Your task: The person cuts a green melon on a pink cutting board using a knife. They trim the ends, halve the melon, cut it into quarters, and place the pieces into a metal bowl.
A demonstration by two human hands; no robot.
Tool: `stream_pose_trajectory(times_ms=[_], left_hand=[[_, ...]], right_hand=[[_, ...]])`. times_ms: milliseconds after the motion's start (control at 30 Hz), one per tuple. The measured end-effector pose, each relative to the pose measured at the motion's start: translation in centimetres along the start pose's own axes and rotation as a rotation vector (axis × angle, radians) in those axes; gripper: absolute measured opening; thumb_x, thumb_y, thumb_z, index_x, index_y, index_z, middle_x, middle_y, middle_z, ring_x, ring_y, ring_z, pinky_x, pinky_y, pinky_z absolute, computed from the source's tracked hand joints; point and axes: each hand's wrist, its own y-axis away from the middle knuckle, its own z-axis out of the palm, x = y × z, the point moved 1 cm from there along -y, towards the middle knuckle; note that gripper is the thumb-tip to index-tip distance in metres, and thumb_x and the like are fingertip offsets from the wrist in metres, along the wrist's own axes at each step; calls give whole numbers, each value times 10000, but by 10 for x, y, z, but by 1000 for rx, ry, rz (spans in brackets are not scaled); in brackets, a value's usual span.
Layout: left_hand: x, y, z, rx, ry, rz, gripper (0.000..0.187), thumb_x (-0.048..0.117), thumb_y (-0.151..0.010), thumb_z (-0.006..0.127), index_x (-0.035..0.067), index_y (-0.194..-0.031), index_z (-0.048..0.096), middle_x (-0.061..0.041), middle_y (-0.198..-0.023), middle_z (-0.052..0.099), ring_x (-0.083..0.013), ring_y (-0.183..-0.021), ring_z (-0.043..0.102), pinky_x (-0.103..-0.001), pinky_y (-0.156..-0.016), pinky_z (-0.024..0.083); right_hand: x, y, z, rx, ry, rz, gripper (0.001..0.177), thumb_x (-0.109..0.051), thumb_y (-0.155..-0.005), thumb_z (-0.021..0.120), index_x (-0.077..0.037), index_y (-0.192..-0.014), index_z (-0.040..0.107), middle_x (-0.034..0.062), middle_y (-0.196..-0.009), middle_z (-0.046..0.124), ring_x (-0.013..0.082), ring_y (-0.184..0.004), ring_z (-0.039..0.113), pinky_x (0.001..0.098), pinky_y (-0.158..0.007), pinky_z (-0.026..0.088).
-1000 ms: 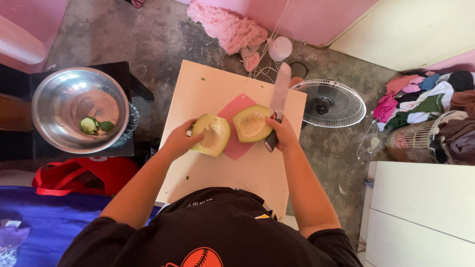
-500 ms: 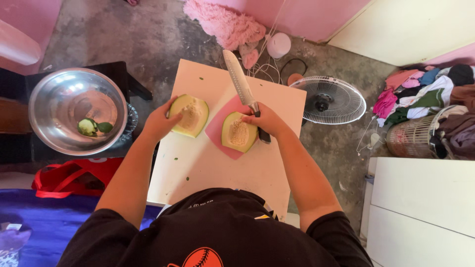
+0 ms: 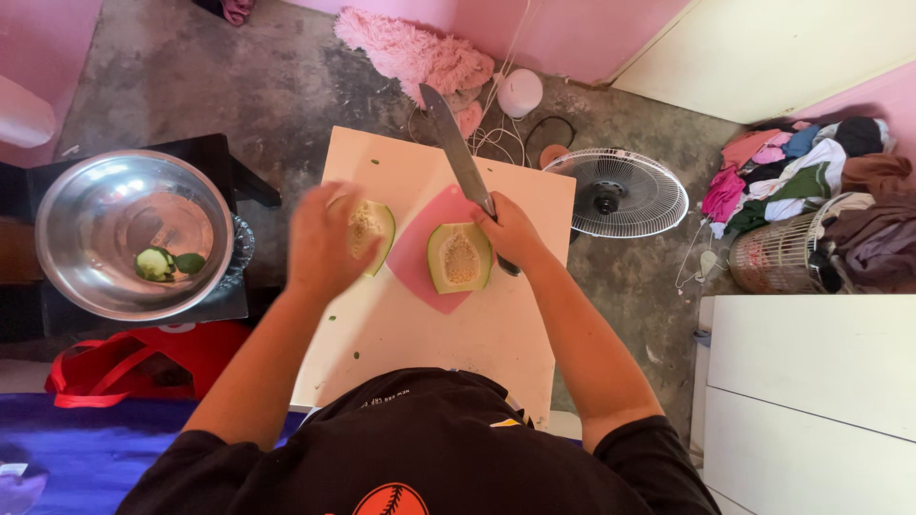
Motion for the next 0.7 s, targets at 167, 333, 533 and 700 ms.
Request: stream_pose_trajectory(times_ms=[167, 333, 533, 700], left_hand=[[71, 7, 54, -328, 206, 1, 666, 282, -969, 684, 0, -1506, 408, -238, -1439, 482, -384, -1287, 512, -473, -1075, 461], [76, 11, 93, -393, 343, -423, 716, 280, -944, 641, -16, -1511, 321, -276, -1411, 432, -451, -1225, 519, -473, -961, 494], [72, 9, 82, -423, 251, -330, 671, 321, -964, 605, 72, -1532, 351, -190, -1389, 500, -398, -1131, 617, -481, -857, 555], [65, 12, 82, -485, 293, -444, 696, 387, -955, 597, 82, -1524, 337, -178, -1369, 498, -401, -1049, 642, -497, -807, 552]], right_hand=[[-33, 46, -3, 187, 66, 134, 357, -316, -1077, 609, 34, -1029, 556, 161, -777, 629, 232, -668, 614, 386, -631, 488], [-68, 117, 10, 156, -7, 390, 365, -327, -1064, 528, -29, -1275, 535, 150, -596, 606, 210, -454, 603, 366, -481, 472], [-72, 146, 32, 79, 229, 241, 674, -246, -1039, 485, -187, -1634, 172, 230, -799, 677, 404, -723, 668, 468, -691, 522], [-58, 149, 45, 55, 273, 141, 636, -242, -1048, 442, -215, -1634, 197, 290, -1024, 693, 494, -899, 659, 539, -775, 504]])
